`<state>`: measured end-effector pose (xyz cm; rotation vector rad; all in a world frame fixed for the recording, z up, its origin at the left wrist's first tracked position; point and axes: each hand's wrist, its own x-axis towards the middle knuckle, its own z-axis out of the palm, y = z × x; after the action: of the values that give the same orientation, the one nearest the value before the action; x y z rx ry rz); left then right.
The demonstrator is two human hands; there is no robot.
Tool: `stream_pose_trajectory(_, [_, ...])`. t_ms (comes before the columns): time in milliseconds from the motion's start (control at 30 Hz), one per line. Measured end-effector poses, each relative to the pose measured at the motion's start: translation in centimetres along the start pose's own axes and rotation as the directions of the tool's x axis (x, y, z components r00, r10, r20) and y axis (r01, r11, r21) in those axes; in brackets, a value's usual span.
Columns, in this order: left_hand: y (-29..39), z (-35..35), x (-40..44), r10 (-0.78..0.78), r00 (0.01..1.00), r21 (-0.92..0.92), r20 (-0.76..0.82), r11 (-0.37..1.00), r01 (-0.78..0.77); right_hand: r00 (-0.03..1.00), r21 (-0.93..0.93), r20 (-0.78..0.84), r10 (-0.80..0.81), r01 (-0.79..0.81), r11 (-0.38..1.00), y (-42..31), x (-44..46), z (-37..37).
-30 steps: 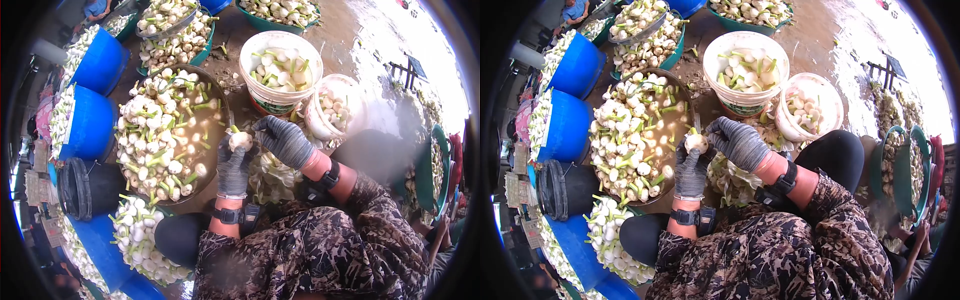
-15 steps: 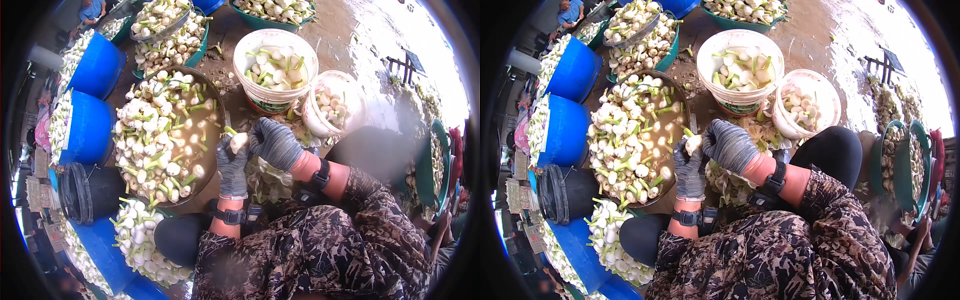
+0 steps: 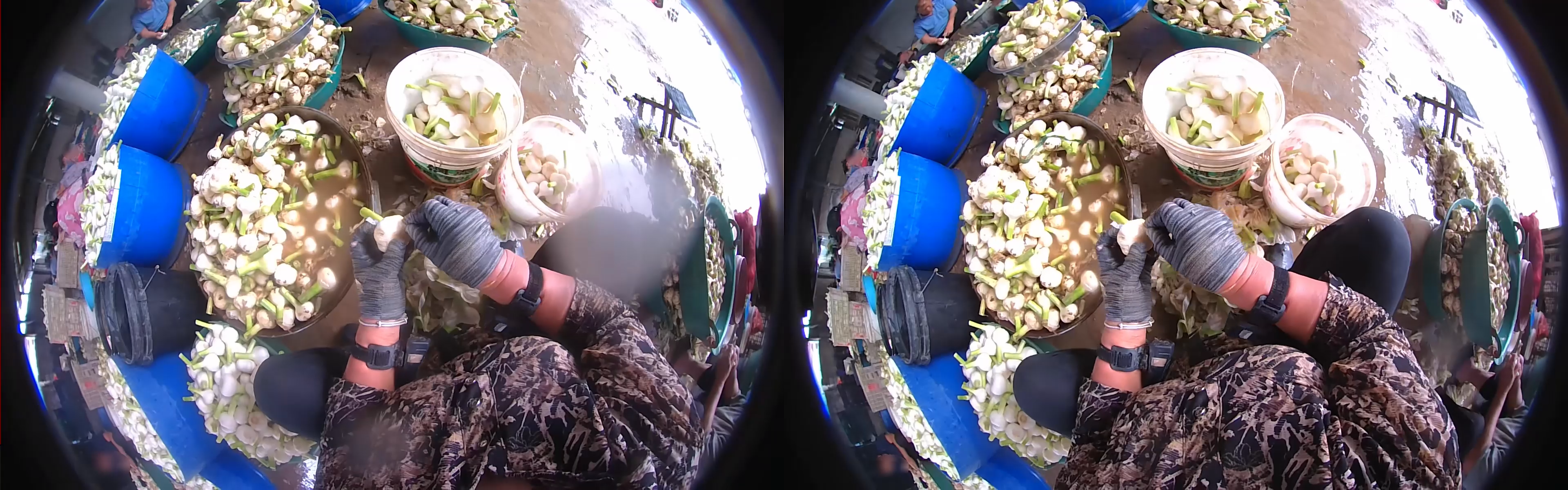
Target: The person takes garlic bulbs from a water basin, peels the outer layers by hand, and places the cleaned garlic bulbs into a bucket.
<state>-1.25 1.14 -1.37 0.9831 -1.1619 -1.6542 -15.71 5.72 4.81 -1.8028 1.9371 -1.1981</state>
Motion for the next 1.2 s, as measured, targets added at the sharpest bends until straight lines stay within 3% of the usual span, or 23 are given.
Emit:
stream_pose_trajectory(33, [-0.3,-0.6,0.4,0.021,0.999,0.057,0.047,0.998,-0.024,1.0,-0.107,0.003,0.029,-0.029,0.994,-0.3,0.0,0.1])
stream_pose_trajectory(167, [-0.6,-1.2,0.8,0.029,0.99,0.362,0.137,0.929,-0.077,1.0,-0.097,-0.001,-0.001,0.001,0.995,0.2,0.4,0.3])
stream_pose_trajectory(233, [0.1,-0.6,-0.5,0.157,0.985,0.162,0.069,0.973,-0.167,0.995,0.037,0.042,0.086,-0.088,0.995,0.1,0.4,0.0])
stream_pose_trajectory(267, [0.8,0.0,-0.9,0.16,0.985,0.162,0.07,0.972,-0.169,0.996,0.037,0.041,0.084,-0.086,0.996,0.6,0.4,0.0])
stream_pose_trajectory(300, [1.6,0.6,-1.2,0.057,0.995,-0.157,0.087,0.987,-0.043,0.987,0.108,0.022,0.159,-0.161,0.981,1.5,0.4,0.4])
stream_pose_trajectory(333, [2.1,0.8,-1.4,-0.034,0.99,-0.454,0.136,0.886,0.093,0.972,0.181,0.008,0.234,-0.231,0.956,2.7,0.5,0.8])
stream_pose_trajectory(400, [2.0,-0.1,-1.5,-0.034,0.979,-0.473,0.199,0.872,0.127,0.966,-0.028,-0.08,0.247,-0.25,0.968,5.9,1.1,1.0])
stream_pose_trajectory(467, [2.3,-0.2,-1.4,-0.096,0.945,-0.62,0.311,0.733,0.279,0.914,-0.297,0.047,0.404,-0.373,0.879,7.5,2.0,-0.2])
stream_pose_trajectory(500, [2.3,-0.2,-1.4,-0.131,0.936,-0.631,0.328,0.706,0.32,0.914,-0.296,0.046,0.404,-0.374,0.879,7.8,1.6,-0.6])
stream_pose_trajectory(567, [2.5,-0.3,-0.9,-0.125,0.931,-0.634,0.343,0.701,0.328,0.956,-0.351,-0.126,0.265,-0.293,0.889,6.7,2.1,-1.9])
stream_pose_trajectory(600, [2.4,-0.5,-0.9,-0.135,0.926,-0.636,0.352,0.691,0.342,0.957,-0.35,-0.122,0.262,-0.288,0.891,5.9,2.2,-2.3])
stream_pose_trajectory(667, [1.7,-0.4,-0.8,-0.171,0.923,-0.637,0.344,0.68,0.363,0.984,-0.13,-0.094,-0.149,0.136,0.982,1.8,2.5,-4.1])
stream_pose_trajectory(700, [1.6,-0.2,-0.7,-0.194,0.921,-0.637,0.337,0.673,0.375,0.975,-0.134,-0.004,-0.22,0.218,0.967,1.3,2.0,-4.1])
stream_pose_trajectory(767, [2.2,0.4,-0.7,-0.173,0.906,-0.489,0.385,0.795,0.36,0.934,-0.112,0.074,-0.349,0.355,0.928,0.2,1.8,-3.3])
stream_pose_trajectory(800, [2.9,0.8,-0.7,-0.176,0.903,-0.371,0.392,0.868,0.33,0.951,-0.111,0.1,-0.294,0.304,0.946,0.2,1.4,-2.7])
stream_pose_trajectory(867, [2.5,1.4,-1.2,-0.214,0.962,-0.171,0.169,0.955,0.242,0.95,-0.167,0.068,-0.303,0.311,0.936,0.4,1.2,-2.0])
stream_pose_trajectory(1000, [3.1,0.4,-1.5,-0.289,0.897,-0.15,0.334,0.924,0.353,0.955,-0.233,0.11,-0.277,0.295,0.927,0.7,0.7,-1.5])
stream_pose_trajectory(1033, [2.0,-0.2,-1.0,-0.275,0.9,-0.007,0.338,0.955,0.295,0.973,-0.225,0.132,-0.189,0.215,0.95,0.8,0.7,-1.4])
stream_pose_trajectory(1067, [2.1,-0.4,-0.9,-0.26,0.907,-0.012,0.332,0.96,0.28,0.983,-0.219,0.158,-0.096,0.129,0.967,0.9,0.4,-1.4])
stream_pose_trajectory(1100, [2.2,-0.6,-0.9,-0.1,0.918,0.05,0.384,0.995,0.088,0.989,-0.134,0.148,-0.001,0.021,0.991,1.4,0.0,-0.9])
stream_pose_trajectory(1133, [2.3,-0.6,-1.0,0.052,0.894,0.1,0.446,0.989,-0.107,0.989,-0.133,0.147,-0.009,0.028,0.991,2.2,-0.4,-0.2])
stream_pose_trajectory(1167, [4.0,-0.5,-1.3,-0.054,0.869,0.145,0.492,0.989,-0.021,0.98,0.089,0.175,0.1,-0.117,0.989,3.2,-0.7,0.5])
stream_pose_trajectory(1200, [3.6,-0.7,-1.3,-0.052,0.867,0.146,0.496,0.989,-0.024,0.954,0.3,0.223,0.202,-0.264,0.917,3.8,-1.2,1.0])
